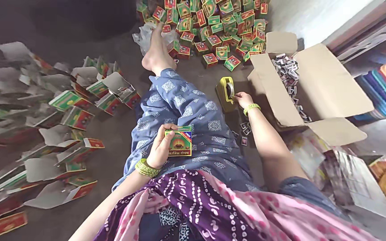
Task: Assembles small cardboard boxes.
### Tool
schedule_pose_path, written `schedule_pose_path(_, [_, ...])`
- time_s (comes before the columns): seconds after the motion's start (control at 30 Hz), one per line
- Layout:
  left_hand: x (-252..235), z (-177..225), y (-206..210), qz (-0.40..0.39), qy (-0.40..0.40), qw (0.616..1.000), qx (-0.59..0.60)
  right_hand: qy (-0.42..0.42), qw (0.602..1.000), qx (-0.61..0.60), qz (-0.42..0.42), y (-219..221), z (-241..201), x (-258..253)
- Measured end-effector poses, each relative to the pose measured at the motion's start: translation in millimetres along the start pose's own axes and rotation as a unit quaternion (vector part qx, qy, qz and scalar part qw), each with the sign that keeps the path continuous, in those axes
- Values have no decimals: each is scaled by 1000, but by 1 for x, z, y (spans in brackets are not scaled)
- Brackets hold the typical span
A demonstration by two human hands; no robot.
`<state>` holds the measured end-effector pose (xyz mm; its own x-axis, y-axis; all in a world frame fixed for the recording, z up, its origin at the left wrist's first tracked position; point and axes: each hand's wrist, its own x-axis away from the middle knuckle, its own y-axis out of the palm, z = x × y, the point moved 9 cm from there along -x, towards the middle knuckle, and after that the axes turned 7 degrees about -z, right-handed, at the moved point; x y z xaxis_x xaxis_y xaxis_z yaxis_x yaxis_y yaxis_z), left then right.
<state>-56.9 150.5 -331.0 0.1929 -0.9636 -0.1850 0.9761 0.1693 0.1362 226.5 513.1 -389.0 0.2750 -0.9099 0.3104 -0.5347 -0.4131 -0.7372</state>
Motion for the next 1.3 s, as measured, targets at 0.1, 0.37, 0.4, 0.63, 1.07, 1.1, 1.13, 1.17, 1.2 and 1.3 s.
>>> schedule_pose_path(0.1, [0,0,1,-3,1,1000,3,35,998,-39,16,-4,2,0])
schedule_pose_path(0.37, [1,1,1,-4,1,1000,12,108,978,-178,34,-9,15,49])
schedule_pose_path(0.4, [0,1,1,-4,2,1000,13,114,979,-167,34,-7,19,56])
schedule_pose_path(0.63, [1,1,3,-13,8,1000,18,80,992,-91,30,8,27,54])
schedule_pose_path(1.07, [3,7,-1,11,85,996,-33,-104,981,-159,26,15,-72,111])
schedule_pose_path(1.1, [3,6,-2,18,79,996,-45,-138,963,-233,-7,23,-96,131])
schedule_pose_path(1.13, [2,6,-2,24,74,995,-54,-164,943,-287,-48,33,-121,153])
schedule_pose_path(1.17, [1,5,-2,30,71,995,-62,-187,923,-323,-94,43,-144,175])
schedule_pose_path(1.2, [1,5,-3,35,69,995,-68,-210,906,-342,-138,54,-165,196])
schedule_pose_path(1.3, [2,6,-4,37,81,992,-92,-254,860,-370,-242,88,-207,240])
